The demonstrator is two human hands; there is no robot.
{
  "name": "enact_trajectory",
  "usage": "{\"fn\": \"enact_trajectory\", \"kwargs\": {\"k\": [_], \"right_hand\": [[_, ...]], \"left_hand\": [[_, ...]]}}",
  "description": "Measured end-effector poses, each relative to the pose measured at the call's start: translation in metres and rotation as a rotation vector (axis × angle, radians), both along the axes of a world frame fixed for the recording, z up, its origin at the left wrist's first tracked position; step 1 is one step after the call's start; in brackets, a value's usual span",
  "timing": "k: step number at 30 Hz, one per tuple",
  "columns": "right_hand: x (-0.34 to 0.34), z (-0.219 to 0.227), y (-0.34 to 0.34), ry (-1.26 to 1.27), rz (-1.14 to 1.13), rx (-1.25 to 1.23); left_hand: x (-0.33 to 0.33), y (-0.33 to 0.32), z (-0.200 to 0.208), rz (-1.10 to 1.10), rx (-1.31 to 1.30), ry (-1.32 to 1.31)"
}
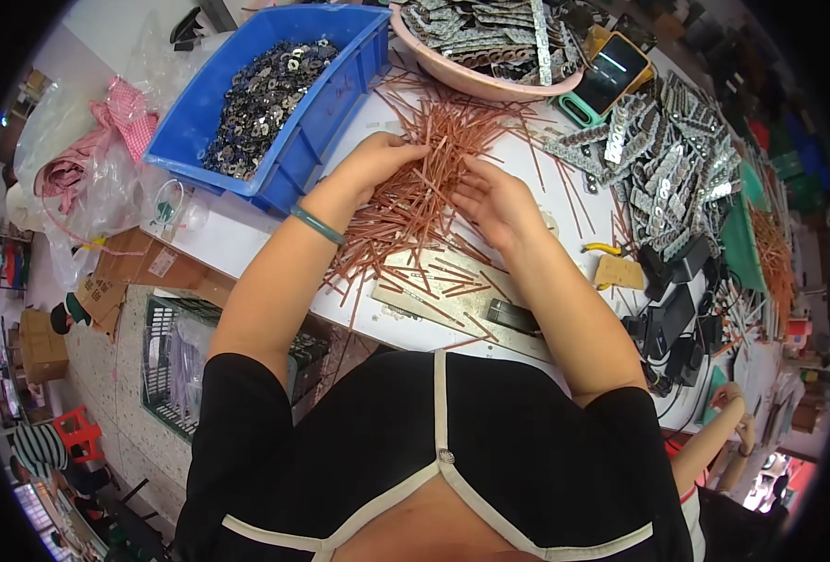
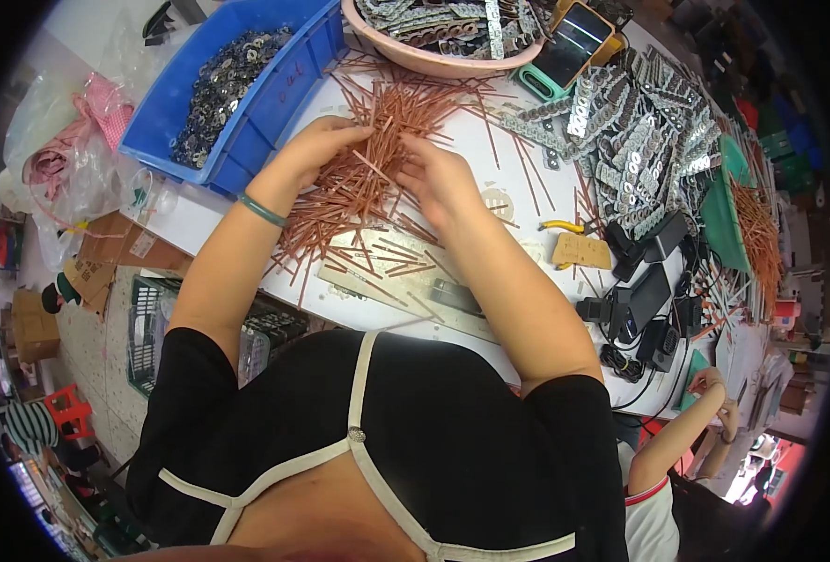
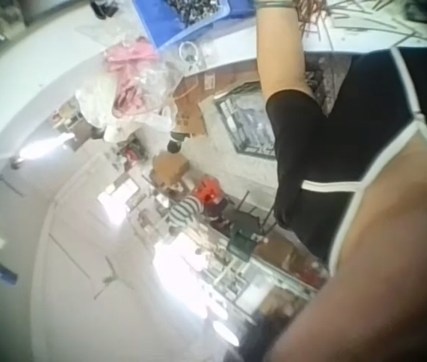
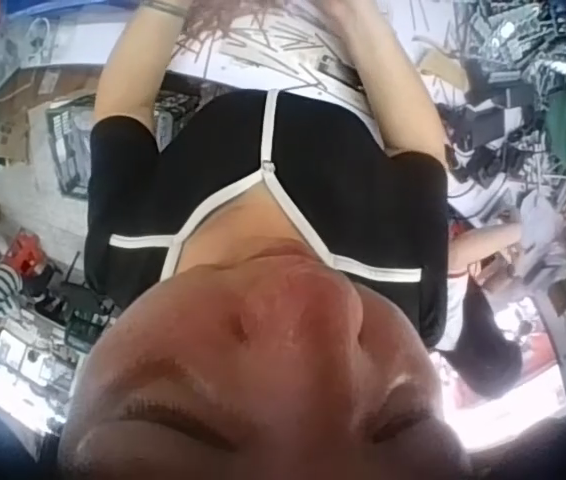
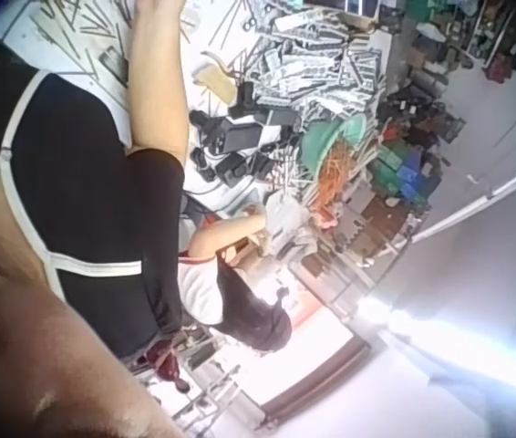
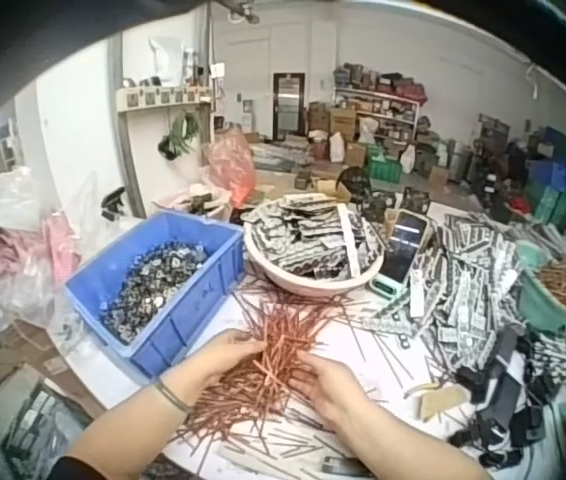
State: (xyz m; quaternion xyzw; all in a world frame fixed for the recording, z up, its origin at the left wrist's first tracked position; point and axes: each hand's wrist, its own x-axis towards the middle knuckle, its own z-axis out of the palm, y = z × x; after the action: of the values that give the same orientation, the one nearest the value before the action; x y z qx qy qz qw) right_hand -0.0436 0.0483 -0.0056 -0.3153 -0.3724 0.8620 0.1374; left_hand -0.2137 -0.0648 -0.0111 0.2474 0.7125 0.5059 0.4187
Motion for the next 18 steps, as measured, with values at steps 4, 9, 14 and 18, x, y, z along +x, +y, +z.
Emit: {"fn": "enact_trajectory", "kwargs": {"k": [4,9,14,18], "right_hand": [[-0.019,-0.001,-0.009,0.063,-0.019,-0.061],[-0.039,0.008,-0.020,0.099,-0.045,-0.022],[-0.051,0.011,-0.017,0.104,-0.025,-0.120],[-0.064,-0.011,-0.012,0.169,-0.115,-0.188]], "left_hand": [[0.010,0.008,0.013,-0.030,-0.003,-0.234],[0.011,0.013,0.001,-0.090,0.197,0.126],[0.017,0.010,0.016,-0.337,0.057,0.735],[0.017,-0.001,0.024,-0.381,0.111,0.825]]}}
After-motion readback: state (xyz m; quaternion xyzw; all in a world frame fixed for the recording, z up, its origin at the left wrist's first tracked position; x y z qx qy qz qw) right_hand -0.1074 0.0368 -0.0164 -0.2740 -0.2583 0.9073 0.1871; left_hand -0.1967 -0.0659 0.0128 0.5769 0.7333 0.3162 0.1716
